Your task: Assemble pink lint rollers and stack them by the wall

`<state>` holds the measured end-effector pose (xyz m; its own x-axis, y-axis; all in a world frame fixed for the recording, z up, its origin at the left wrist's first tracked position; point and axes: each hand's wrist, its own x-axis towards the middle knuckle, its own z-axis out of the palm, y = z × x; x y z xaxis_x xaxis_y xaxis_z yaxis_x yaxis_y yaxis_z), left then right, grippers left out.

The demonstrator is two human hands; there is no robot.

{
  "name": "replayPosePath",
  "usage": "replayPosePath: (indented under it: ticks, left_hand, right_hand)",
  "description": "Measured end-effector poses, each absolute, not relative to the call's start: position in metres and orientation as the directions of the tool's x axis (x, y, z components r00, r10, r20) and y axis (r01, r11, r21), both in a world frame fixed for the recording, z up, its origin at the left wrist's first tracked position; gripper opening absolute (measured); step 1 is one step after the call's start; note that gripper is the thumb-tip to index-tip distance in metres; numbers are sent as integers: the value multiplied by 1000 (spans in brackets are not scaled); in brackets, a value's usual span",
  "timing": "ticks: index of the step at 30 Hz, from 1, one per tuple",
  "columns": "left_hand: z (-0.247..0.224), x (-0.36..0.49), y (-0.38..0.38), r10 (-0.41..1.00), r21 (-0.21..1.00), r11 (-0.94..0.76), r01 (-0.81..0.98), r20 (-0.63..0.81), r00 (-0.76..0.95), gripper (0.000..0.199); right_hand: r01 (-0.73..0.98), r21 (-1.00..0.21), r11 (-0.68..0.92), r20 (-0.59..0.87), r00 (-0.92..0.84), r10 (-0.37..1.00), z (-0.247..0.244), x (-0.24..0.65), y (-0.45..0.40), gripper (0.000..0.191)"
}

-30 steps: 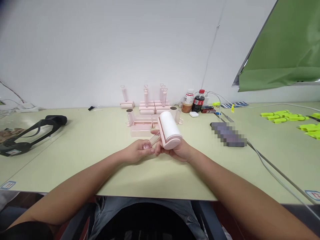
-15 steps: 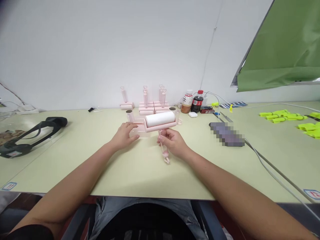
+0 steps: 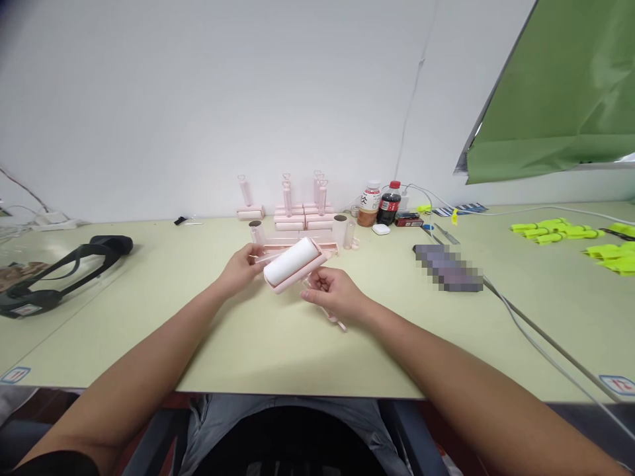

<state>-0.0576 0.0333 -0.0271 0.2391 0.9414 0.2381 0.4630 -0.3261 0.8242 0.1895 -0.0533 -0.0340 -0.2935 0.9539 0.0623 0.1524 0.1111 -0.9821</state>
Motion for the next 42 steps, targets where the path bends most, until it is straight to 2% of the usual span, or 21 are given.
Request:
replayPosePath:
  ticks: [2, 5, 10, 29, 34, 36, 39, 42]
  left_hand:
    - [-22, -58, 32, 954, 939, -263, 221, 219, 207, 38]
    - [-15, -56, 28, 952, 974, -225, -36, 228, 204, 43]
    - [-15, -49, 20, 937, 962, -250, -109, 269, 224, 42]
    - [-23, -42, 14, 838, 960, -258, -107, 278, 470, 48]
    - [-29, -37, 10, 820, 972, -231, -37, 215, 531, 49]
    - [-31, -36, 10, 798, 963, -269, -12, 230, 557, 48]
    - [-27, -35, 7, 768, 871, -480, 105, 359, 530, 44]
    - [-18, -30, -10, 668, 566, -744, 355, 622, 409, 44]
  right_hand:
    - [219, -965, 142, 73, -294, 953, -36, 189, -53, 41]
    - [317, -931, 183, 89, -289, 953, -37, 189, -52, 40]
    - [361, -925, 120, 30, -245, 969, -38, 188, -51, 41]
    - [395, -906, 152, 77, -199, 977, -40, 188, -50, 40]
    - [389, -913, 123, 50, -193, 980, -41, 189, -49, 40]
    - [389, -913, 125, 54, -189, 980, -41, 188, -49, 40]
    - [357, -929, 93, 31, -176, 984, -41, 187, -48, 39]
    - [281, -959, 40, -3, -148, 989, -42, 184, -47, 39]
